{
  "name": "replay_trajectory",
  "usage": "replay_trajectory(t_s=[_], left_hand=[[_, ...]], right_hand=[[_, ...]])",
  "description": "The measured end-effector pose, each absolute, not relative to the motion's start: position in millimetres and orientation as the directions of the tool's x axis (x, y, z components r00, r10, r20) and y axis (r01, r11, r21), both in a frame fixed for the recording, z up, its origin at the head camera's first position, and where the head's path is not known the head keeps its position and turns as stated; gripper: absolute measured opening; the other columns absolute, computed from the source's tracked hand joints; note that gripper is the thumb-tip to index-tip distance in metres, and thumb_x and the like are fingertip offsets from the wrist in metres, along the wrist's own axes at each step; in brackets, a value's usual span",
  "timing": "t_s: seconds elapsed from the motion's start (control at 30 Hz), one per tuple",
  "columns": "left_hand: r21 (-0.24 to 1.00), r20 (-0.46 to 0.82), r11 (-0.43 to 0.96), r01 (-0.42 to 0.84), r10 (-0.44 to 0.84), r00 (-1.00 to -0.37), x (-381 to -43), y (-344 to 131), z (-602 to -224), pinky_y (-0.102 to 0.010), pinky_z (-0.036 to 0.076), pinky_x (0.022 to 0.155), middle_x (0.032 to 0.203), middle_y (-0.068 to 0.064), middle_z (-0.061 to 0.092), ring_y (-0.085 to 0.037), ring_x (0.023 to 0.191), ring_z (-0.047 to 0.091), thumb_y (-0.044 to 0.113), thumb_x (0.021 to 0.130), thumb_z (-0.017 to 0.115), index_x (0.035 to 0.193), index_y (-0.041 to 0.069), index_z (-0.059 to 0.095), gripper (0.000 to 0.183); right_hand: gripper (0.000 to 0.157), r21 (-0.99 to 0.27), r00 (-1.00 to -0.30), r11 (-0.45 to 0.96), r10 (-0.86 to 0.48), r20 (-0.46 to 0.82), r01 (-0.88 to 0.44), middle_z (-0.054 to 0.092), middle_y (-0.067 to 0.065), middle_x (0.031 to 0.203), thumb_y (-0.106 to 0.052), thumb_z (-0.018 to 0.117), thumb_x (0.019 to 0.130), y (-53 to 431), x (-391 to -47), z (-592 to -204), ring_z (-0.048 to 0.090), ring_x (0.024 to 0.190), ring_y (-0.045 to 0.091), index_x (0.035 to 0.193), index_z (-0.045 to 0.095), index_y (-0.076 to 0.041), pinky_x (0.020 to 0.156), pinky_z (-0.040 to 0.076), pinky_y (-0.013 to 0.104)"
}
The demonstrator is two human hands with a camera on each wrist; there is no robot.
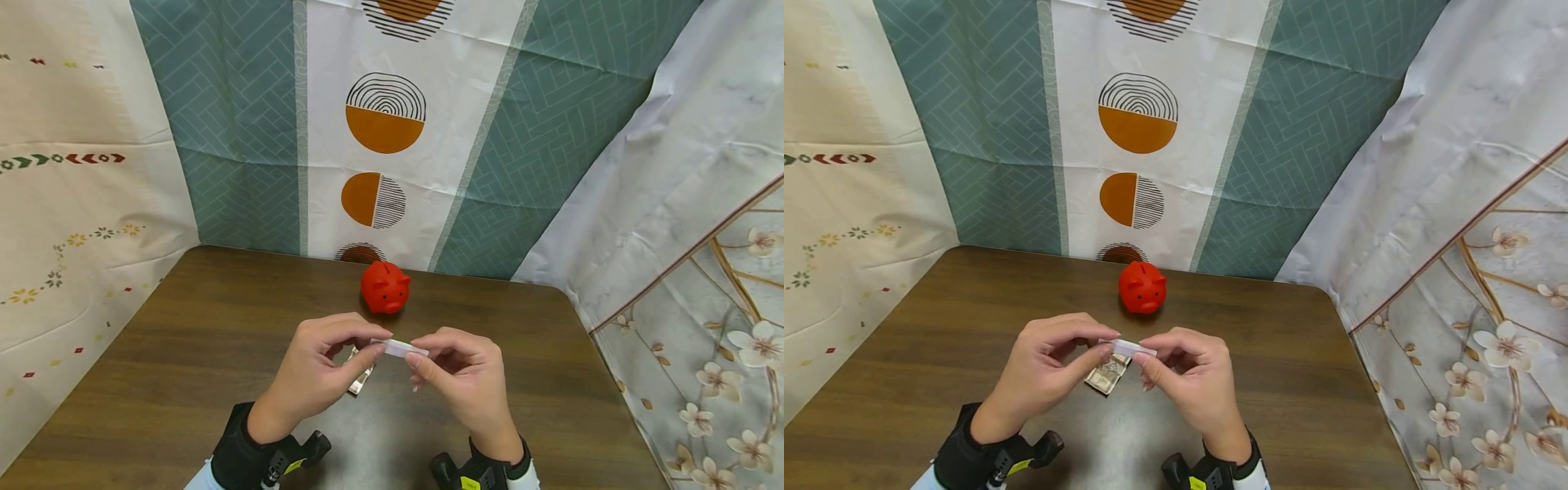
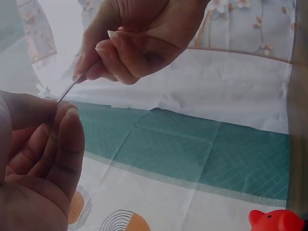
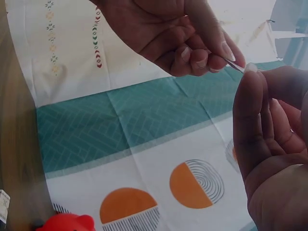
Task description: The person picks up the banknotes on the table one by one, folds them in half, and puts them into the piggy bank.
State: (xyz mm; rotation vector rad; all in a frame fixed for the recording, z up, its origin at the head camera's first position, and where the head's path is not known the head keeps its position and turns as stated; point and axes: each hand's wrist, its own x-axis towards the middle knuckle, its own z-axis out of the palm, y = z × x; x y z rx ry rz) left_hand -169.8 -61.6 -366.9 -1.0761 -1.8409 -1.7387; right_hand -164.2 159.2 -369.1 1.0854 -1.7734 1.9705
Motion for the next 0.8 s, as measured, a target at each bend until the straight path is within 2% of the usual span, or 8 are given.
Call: replay_trajectory(t_s=[0.2,0.37,0.5,0.7,0.8], left_hand=[[0.679,0.715,-0.059,0.732,0.278,-0.642,-171.8,-60.2,-366.6,-0.023,0.056,0.059,0.090,-0.007,0.075,-0.010,0.072,0.063,-0.006,0.086,0.077,0.106,0.005,0.076,0.023],[0.703,0.697,-0.065,0.708,0.263,-0.667,-172.5,-63.0,-367.8,-0.025,0.061,0.067,0.094,-0.008,0.076,-0.012,0.077,0.067,-0.006,0.085,0.078,0.108,0.005,0.076,0.025],[0.723,0.678,-0.065,0.687,0.257,-0.689,-172.3,-64.4,-368.3,-0.028,0.063,0.072,0.095,-0.009,0.076,-0.014,0.079,0.068,-0.008,0.084,0.078,0.108,0.005,0.076,0.027],[0.750,0.648,-0.043,0.660,0.246,-0.720,-171.6,-63.1,-369.2,-0.027,0.062,0.070,0.093,-0.008,0.075,-0.013,0.076,0.067,-0.010,0.084,0.077,0.109,0.006,0.075,0.030],[0.733,0.668,-0.050,0.678,0.238,-0.705,-173.0,-61.8,-370.2,-0.026,0.061,0.069,0.090,-0.012,0.074,-0.013,0.075,0.066,-0.009,0.085,0.076,0.111,0.004,0.074,0.029]], right_hand=[[0.031,-0.744,-0.701,-0.173,-0.253,0.667,-0.645,0.063,0.014,0.074,0.025,0.068,0.082,162.9,-163.6,-368.3,0.064,0.055,0.019,0.105,0.072,0.005,0.049,0.058,0.034],[0.035,-0.728,-0.686,-0.203,-0.245,0.685,-0.654,0.063,0.015,0.076,0.026,0.066,0.081,163.5,-166.1,-369.9,0.062,0.054,0.022,0.106,0.074,0.003,0.048,0.057,0.034],[0.032,-0.730,-0.692,-0.205,-0.234,0.683,-0.652,0.064,0.014,0.077,0.025,0.067,0.082,163.4,-166.9,-370.9,0.062,0.056,0.021,0.105,0.074,0.005,0.049,0.057,0.033],[0.027,-0.741,-0.704,-0.192,-0.232,0.671,-0.643,0.064,0.013,0.077,0.024,0.066,0.083,163.0,-167.4,-371.8,0.062,0.058,0.020,0.104,0.073,0.007,0.050,0.058,0.033],[0.029,-0.743,-0.706,-0.178,-0.232,0.669,-0.645,0.063,0.014,0.076,0.023,0.066,0.084,163.4,-167.4,-371.4,0.062,0.057,0.021,0.104,0.074,0.005,0.049,0.058,0.034]])
